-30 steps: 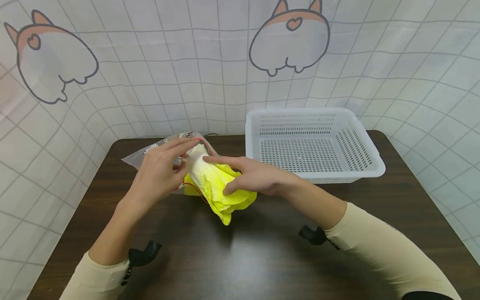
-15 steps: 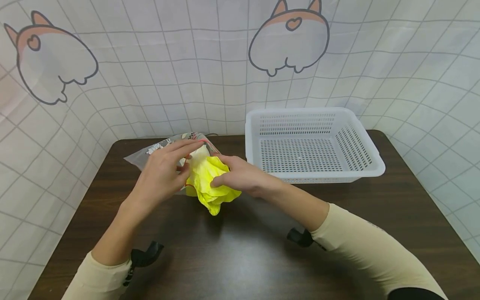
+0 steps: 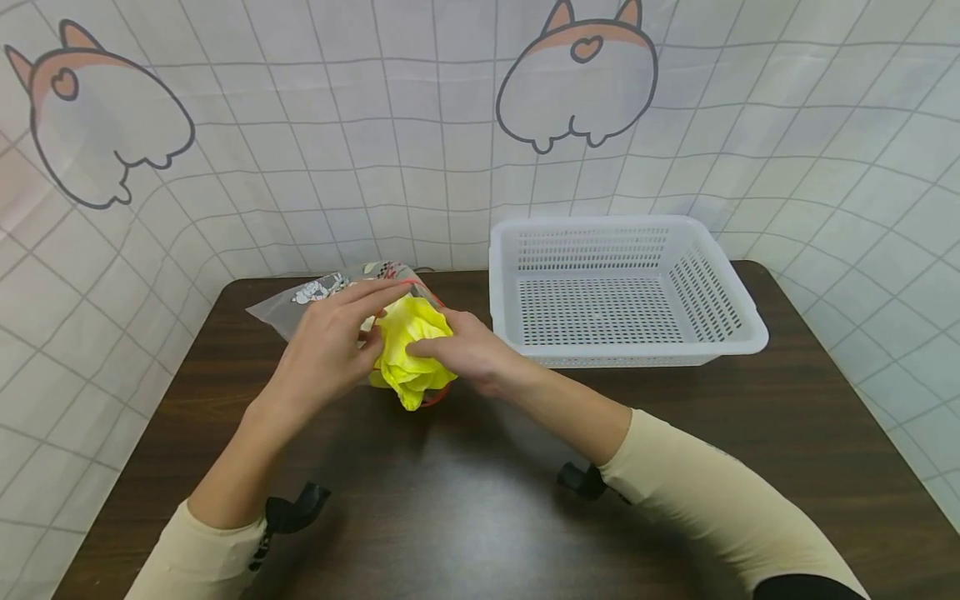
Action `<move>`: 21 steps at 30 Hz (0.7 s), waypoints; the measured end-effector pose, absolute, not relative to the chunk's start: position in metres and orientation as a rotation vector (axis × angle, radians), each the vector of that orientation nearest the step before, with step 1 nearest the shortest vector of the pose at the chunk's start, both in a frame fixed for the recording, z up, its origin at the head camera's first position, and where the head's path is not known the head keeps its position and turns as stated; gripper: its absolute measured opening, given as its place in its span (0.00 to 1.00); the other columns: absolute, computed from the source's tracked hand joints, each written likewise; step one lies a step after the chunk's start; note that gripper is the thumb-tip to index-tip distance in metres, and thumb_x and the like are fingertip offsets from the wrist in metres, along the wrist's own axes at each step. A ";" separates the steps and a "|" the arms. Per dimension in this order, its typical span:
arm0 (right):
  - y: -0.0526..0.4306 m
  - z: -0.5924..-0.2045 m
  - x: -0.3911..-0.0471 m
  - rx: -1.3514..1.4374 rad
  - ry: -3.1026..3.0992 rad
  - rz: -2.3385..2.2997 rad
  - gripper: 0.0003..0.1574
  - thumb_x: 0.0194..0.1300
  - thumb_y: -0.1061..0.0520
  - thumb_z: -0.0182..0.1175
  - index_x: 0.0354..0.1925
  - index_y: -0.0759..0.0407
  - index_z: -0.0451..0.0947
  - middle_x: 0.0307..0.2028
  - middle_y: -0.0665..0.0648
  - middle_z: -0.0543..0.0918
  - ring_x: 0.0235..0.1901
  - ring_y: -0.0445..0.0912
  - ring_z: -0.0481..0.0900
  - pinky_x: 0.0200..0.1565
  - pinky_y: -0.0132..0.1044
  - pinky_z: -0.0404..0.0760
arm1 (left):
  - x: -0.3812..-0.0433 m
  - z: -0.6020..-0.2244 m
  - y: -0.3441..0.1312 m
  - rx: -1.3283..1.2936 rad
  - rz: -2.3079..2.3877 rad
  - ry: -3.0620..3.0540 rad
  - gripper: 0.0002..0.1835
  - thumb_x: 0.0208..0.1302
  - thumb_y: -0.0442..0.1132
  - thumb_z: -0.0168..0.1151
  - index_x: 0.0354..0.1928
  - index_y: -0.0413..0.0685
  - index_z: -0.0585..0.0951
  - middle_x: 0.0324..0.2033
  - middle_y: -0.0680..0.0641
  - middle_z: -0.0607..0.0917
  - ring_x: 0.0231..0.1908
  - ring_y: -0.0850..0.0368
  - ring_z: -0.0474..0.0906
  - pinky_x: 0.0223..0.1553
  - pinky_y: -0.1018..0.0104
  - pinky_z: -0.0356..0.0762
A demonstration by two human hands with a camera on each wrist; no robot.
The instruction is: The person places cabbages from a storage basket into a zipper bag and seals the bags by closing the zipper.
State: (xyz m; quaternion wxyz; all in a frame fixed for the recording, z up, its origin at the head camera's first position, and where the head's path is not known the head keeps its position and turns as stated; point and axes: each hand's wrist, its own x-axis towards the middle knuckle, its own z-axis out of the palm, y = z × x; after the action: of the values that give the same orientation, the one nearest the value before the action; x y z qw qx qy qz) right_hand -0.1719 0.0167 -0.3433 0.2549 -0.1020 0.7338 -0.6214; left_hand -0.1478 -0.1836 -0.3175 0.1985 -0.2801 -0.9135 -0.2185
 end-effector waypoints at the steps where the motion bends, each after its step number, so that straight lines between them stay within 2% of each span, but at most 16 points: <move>1: 0.016 -0.344 -0.172 -0.265 1.984 -1.698 0.28 0.68 0.56 0.65 0.63 0.62 0.72 0.52 0.59 0.83 0.43 0.49 0.84 0.49 0.39 0.86 | -0.148 -0.318 -0.184 -0.784 -0.608 -2.556 0.37 0.57 0.20 0.59 0.70 0.52 0.79 0.64 0.45 0.84 0.34 0.51 0.85 0.24 0.69 0.71; 3: 0.015 -0.346 -0.173 -0.242 1.971 -1.705 0.29 0.69 0.56 0.65 0.65 0.61 0.70 0.54 0.59 0.82 0.44 0.49 0.84 0.48 0.39 0.86 | -0.147 -0.318 -0.183 -0.793 -0.604 -2.551 0.37 0.57 0.20 0.60 0.70 0.52 0.79 0.64 0.45 0.84 0.32 0.52 0.83 0.23 0.68 0.70; 7: 0.014 -0.349 -0.175 -0.224 2.003 -1.677 0.29 0.71 0.53 0.65 0.64 0.60 0.69 0.53 0.59 0.81 0.43 0.49 0.83 0.47 0.42 0.87 | -0.147 -0.318 -0.183 -0.823 -0.605 -2.535 0.37 0.57 0.20 0.62 0.69 0.52 0.80 0.64 0.46 0.84 0.24 0.56 0.72 0.25 0.68 0.71; 12: 0.012 -0.351 -0.179 -0.217 2.037 -1.677 0.26 0.70 0.53 0.66 0.61 0.61 0.72 0.51 0.59 0.82 0.42 0.49 0.83 0.46 0.39 0.86 | -0.146 -0.318 -0.181 -0.846 -0.611 -2.532 0.36 0.57 0.20 0.63 0.68 0.51 0.80 0.63 0.48 0.84 0.20 0.60 0.60 0.23 0.68 0.68; 15: 0.010 -0.350 -0.179 -0.200 2.016 -1.702 0.28 0.68 0.54 0.67 0.61 0.61 0.72 0.51 0.58 0.81 0.45 0.49 0.81 0.49 0.38 0.86 | -0.145 -0.318 -0.180 -0.849 -0.608 -2.535 0.36 0.57 0.20 0.64 0.68 0.51 0.81 0.63 0.48 0.84 0.21 0.59 0.60 0.24 0.67 0.66; 21: 0.007 -0.349 -0.177 -0.148 1.969 -1.784 0.30 0.64 0.57 0.69 0.61 0.63 0.73 0.53 0.59 0.81 0.48 0.50 0.80 0.59 0.46 0.83 | -0.145 -0.318 -0.180 -0.855 -0.590 -2.543 0.36 0.57 0.20 0.64 0.68 0.51 0.81 0.64 0.49 0.84 0.24 0.57 0.64 0.26 0.66 0.66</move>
State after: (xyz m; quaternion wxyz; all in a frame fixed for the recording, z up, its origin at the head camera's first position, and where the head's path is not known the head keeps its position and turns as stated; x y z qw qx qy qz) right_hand -0.1770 0.0071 -0.3487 0.2378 -0.0542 0.7186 -0.6513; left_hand -0.1446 -0.1804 -0.3177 0.1959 -0.3053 -0.9078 -0.2107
